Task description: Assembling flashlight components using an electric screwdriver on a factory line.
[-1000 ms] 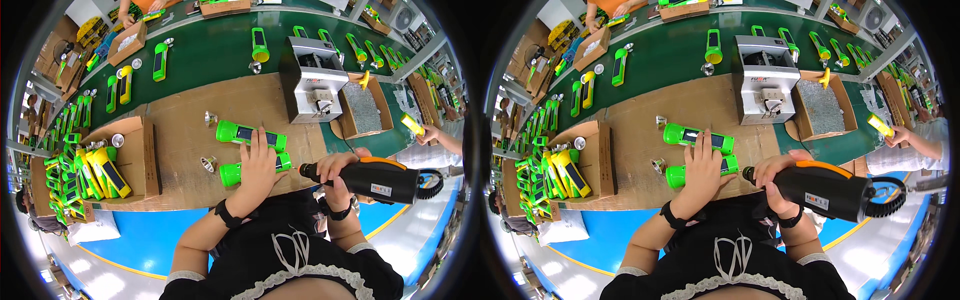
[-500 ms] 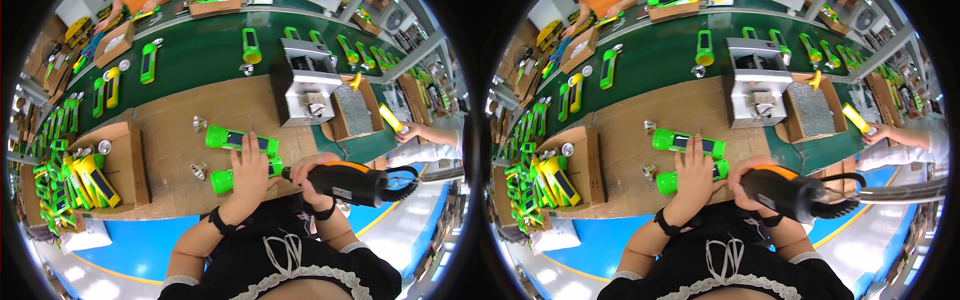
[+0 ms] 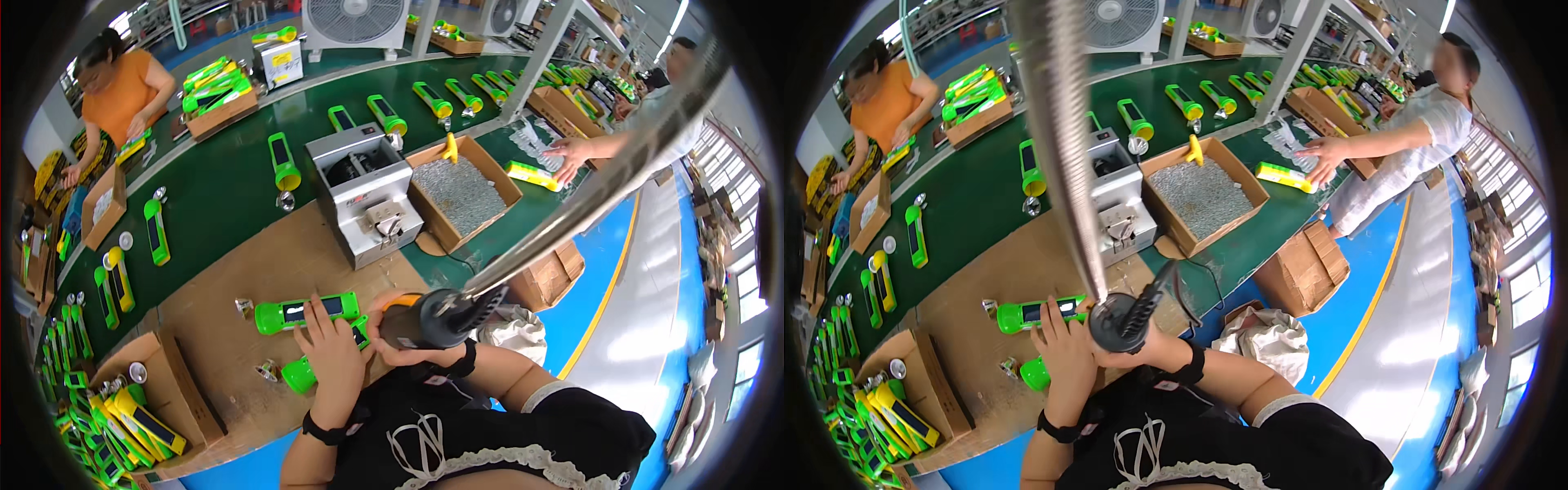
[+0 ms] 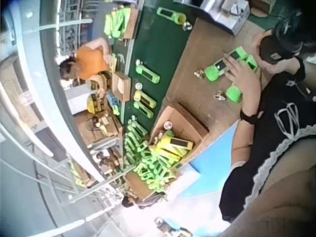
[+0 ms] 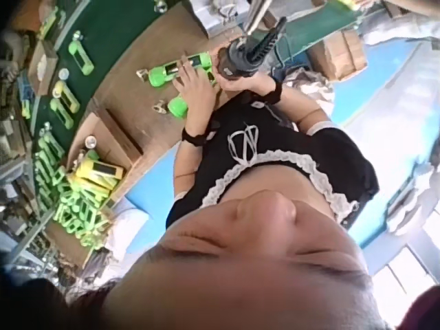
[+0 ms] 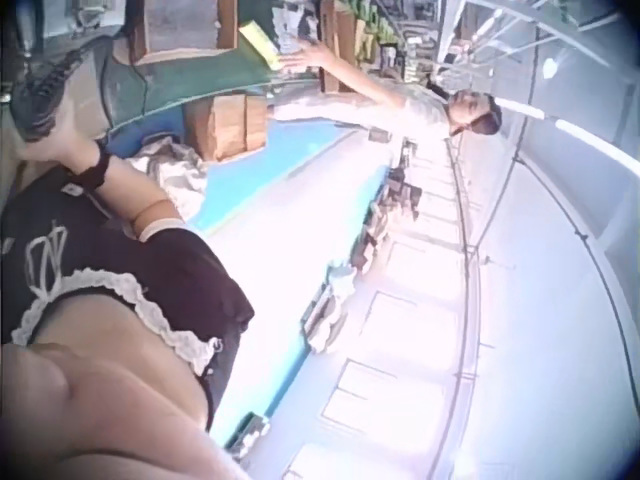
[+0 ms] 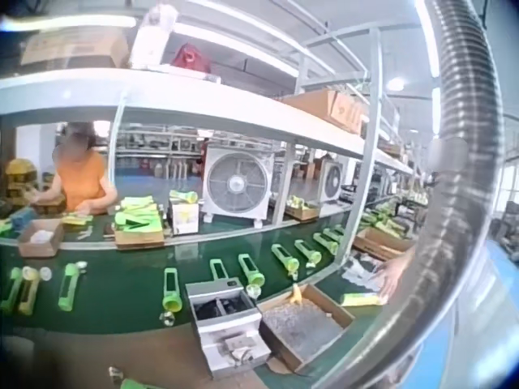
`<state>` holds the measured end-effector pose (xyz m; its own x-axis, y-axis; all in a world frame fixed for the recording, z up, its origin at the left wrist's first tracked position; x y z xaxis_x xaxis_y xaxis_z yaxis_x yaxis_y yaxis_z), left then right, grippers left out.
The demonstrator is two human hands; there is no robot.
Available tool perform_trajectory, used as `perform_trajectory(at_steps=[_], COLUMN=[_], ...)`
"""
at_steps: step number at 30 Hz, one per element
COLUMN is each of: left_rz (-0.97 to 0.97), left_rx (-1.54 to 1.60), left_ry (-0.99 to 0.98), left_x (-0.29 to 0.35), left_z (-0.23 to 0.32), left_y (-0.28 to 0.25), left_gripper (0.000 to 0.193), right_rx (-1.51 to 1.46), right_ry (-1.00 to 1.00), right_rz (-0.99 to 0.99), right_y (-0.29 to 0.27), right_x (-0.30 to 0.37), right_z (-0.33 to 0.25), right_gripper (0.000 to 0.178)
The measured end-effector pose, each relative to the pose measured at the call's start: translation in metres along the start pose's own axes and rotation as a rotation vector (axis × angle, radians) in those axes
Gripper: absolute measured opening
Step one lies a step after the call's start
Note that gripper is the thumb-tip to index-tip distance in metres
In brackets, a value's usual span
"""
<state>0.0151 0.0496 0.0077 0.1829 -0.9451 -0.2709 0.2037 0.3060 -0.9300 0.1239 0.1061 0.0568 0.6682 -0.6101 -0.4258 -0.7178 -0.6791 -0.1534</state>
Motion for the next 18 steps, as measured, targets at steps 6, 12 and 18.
perform_trajectory(at_steps=[6,12,18], left_rz=[0.048,-0.027,0.042], left_rx=[-0.025,0.025,0.327], left_ry=[0.066,0.135,0.079], left_x=[0.009,0.004,0.017], left_z=[-0.003,0.012,0.009], left_y=[0.0,-0.013,-0.022], left_gripper=[0.051,0.051,0.048], right_rx=[0.314,-0.257,-0.072], right_ry=[-0.079,-0.082,-0.079], right_rz=[0.153,0.108,0.334], right_y=[0.003,-0.023,-0.068], right_x=[0.003,-0.01,-0.045], right_z=[-0.003,-0.049,-0.052], right_gripper=[0.022,0.045,0.053])
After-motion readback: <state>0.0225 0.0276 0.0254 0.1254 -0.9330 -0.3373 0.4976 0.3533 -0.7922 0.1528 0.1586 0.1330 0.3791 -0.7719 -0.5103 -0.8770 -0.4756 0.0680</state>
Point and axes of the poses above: each hand's wrist, its own x-axis away from the middle knuckle, its own y-axis out of the palm, z = x × y, the point moved 5 cm from there along -x, towards the middle knuckle, and after that the axes turned 10 degrees about x, right-handed, at the moved point
